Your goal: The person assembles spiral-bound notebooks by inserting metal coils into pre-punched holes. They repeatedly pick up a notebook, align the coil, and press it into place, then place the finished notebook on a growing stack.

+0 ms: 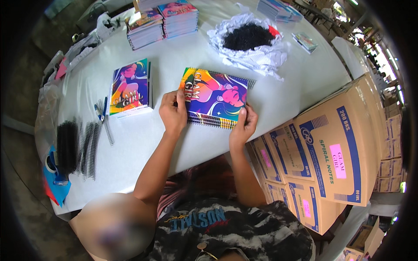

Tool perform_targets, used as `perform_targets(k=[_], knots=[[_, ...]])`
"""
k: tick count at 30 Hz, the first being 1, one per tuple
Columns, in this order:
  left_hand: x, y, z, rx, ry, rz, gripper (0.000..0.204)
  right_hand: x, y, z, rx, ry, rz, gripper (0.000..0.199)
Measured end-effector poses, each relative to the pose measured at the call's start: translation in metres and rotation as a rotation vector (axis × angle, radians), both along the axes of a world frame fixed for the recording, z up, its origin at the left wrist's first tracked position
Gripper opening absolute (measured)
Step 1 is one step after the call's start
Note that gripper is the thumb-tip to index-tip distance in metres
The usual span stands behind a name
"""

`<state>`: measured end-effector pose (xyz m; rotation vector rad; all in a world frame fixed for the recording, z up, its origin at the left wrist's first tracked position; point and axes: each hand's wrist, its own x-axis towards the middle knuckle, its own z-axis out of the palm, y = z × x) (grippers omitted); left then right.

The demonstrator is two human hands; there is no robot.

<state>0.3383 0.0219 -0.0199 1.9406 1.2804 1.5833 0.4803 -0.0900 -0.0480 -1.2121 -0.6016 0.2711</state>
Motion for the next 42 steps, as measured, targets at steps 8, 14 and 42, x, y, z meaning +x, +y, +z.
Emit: perform_targets(k=[8, 14, 42], knots=[[0.003, -0.008, -0.025, -0.151, -0.364, -0.007, 0.020, 0.000, 0.016, 0.000, 0.004, -0.073, -0.144, 0.041], [-0.045, 0.017, 0.021, 0.149, 0.269, -0.013, 0.020, -0.006, 0.013, 0.018, -0.112, -0.028, -0.120, 0.045], [-0.158, -0.071, 0.049, 0.146, 1.265, 0.068, 0.028, -0.136, -0.005, 0.080, -0.337, -1.342, 0.596, 0.077]])
